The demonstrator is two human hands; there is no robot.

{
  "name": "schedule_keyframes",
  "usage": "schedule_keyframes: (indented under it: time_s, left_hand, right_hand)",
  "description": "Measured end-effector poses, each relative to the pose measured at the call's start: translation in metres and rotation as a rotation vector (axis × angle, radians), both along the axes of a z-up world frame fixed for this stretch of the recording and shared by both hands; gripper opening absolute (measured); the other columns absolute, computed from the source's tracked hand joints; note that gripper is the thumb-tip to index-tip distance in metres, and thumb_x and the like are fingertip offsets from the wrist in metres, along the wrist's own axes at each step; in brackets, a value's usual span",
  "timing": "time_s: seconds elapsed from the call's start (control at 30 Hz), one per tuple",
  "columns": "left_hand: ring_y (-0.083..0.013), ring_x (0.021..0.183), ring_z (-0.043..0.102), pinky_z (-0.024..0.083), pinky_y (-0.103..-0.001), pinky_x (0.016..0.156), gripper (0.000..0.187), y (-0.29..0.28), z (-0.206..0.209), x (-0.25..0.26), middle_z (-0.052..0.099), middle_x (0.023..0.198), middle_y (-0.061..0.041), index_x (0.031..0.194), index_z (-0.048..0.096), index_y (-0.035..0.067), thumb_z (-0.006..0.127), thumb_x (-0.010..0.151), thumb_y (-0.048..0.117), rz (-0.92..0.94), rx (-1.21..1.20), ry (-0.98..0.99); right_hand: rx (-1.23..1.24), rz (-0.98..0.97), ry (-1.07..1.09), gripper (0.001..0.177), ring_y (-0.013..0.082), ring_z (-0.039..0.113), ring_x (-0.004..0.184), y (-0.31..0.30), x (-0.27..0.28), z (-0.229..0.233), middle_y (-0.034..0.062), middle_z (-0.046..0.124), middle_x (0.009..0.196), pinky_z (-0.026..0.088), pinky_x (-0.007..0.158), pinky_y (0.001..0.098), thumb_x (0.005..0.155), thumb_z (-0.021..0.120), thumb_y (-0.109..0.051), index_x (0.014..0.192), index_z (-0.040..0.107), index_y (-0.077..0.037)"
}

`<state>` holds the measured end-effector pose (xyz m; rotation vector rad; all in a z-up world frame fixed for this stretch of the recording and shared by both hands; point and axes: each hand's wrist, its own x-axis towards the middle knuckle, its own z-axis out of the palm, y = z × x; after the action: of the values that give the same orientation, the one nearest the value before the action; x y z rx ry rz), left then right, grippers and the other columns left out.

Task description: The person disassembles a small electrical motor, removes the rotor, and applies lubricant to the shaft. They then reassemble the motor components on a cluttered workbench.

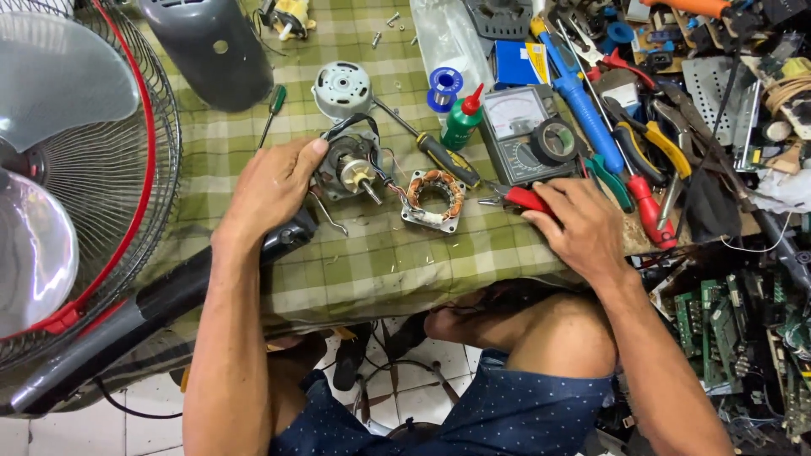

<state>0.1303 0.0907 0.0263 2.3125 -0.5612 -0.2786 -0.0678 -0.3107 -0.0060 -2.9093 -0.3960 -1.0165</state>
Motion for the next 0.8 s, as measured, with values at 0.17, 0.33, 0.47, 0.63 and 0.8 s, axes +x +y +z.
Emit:
schedule_keyframes:
  time_s: [0.17, 0.33, 0.47, 0.63, 0.8]
  left_hand:
    - [-0.0352, 0.082, 0.047, 0.035, -0.049, 0.075, 0.047, -0.003, 0.022, -0.011, 0.053, 0.075, -0.009, 0.094, 0.053, 0.014, 0.033, 0.11, 0.054, -0.03, 0.007, -0.011]
    - [-0.0158, 0.063, 0.029, 0.025, -0.033, 0.059, 0.055, -0.004, 0.03, -0.015, 0.031, 0.066, 0.002, 0.075, 0.032, 0.014, 0.03, 0.111, 0.055, -0.067, -0.015, -0.019]
    - [-0.0171, 0.065, 0.028, 0.022, -0.035, 0.059, 0.055, -0.003, 0.03, -0.016, 0.032, 0.067, 0.001, 0.075, 0.03, 0.014, 0.029, 0.11, 0.057, -0.047, 0.006, -0.019]
    - [-0.0159, 0.063, 0.027, 0.022, -0.035, 0.058, 0.056, -0.004, 0.027, -0.015, 0.031, 0.066, 0.001, 0.074, 0.032, 0.015, 0.029, 0.109, 0.058, -0.054, 0.009, -0.023]
    - [-0.0162, 0.063, 0.03, 0.024, -0.034, 0.059, 0.055, -0.004, 0.031, -0.017, 0.035, 0.066, 0.001, 0.074, 0.034, 0.014, 0.031, 0.111, 0.054, -0.052, 0.0, -0.017]
  right_hand:
    - [0.051, -0.148, -0.1, 0.013, 0.0302, 0.067, 0.092, -0.051, -0.002, 0.001, 0.0123, 0.073, 0.102, 0.051, 0.08, 0.0393, 0.106, 0.075, -0.009, 0.115, 0.079, -0.001]
    - [0.18, -0.31, -0.089, 0.015, 0.0379, 0.071, 0.092, -0.106, 0.005, 0.016, 0.0236, 0.077, 0.109, 0.053, 0.077, 0.0481, 0.106, 0.076, 0.006, 0.12, 0.079, 0.011]
    - [0.086, -0.468, 0.097, 0.023, 0.0421, 0.067, 0.101, -0.125, 0.029, 0.016, 0.0172, 0.076, 0.116, 0.051, 0.077, 0.0559, 0.112, 0.075, -0.014, 0.131, 0.077, -0.002]
    - [-0.006, -0.601, 0.23, 0.024, 0.0388, 0.067, 0.1, -0.161, 0.071, 0.006, 0.0164, 0.076, 0.107, 0.052, 0.074, 0.0558, 0.111, 0.074, -0.018, 0.133, 0.077, -0.008]
    - [-0.082, -0.608, 0.299, 0.031, 0.0373, 0.064, 0.097, -0.178, 0.106, -0.001, 0.0157, 0.072, 0.099, 0.051, 0.075, 0.0524, 0.109, 0.077, -0.024, 0.133, 0.075, -0.004]
